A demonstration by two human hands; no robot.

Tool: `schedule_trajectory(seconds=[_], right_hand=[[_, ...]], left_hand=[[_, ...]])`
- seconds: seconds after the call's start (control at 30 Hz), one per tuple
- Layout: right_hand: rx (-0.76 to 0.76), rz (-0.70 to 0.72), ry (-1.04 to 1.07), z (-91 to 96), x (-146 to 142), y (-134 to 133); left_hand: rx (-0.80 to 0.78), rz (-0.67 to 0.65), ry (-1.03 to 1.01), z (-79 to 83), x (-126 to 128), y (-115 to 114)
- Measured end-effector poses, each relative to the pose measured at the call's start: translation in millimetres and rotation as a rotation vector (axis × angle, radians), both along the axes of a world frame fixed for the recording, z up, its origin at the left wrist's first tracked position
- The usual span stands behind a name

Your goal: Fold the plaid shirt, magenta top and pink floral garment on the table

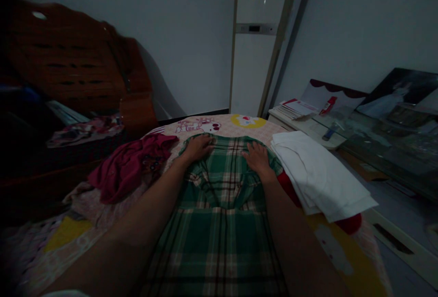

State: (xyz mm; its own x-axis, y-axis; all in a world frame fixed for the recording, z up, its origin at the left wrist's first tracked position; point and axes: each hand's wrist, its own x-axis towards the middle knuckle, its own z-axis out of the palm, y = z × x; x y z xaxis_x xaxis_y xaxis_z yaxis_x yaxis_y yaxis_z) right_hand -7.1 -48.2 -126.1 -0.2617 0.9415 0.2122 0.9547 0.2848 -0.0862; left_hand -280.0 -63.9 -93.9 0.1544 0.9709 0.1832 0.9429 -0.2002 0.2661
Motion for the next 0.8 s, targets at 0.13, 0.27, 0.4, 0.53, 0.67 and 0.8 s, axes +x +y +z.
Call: schedule_trajectory(seconds=[0.13,0.27,0.4,0.53,0.67,0.8], right_hand=[[0.068,0.059,0.038,-4.7,5.2,3.9],[0.112,0.208,0.141,-4.6,8.4,8.3],[0.079,0.348,0.203,-2.8,5.8,7.3],[0.016,0.372,0.169,-3.8,4.9,3.7],[-0.016,0.353,0.149,-3.3,6.5,2.6],[0.004,0.360,0.155,-4.6,7.1,3.9]], left_hand=[[0.060,0.090,-0.073,20.1,-27.8,0.3],[0.000,0.262,-0.101,34.4,-54.0,-5.2],[-0.118,0.276,-0.056,33.0,-65.3,-8.5],[-0.164,0.327,-0.051,28.6,-73.8,-9.3],[-0.303,0.313,-0.064,30.7,-83.4,-12.3],[-0.405,0.254,0.058,35.2,-83.1,-15.2]])
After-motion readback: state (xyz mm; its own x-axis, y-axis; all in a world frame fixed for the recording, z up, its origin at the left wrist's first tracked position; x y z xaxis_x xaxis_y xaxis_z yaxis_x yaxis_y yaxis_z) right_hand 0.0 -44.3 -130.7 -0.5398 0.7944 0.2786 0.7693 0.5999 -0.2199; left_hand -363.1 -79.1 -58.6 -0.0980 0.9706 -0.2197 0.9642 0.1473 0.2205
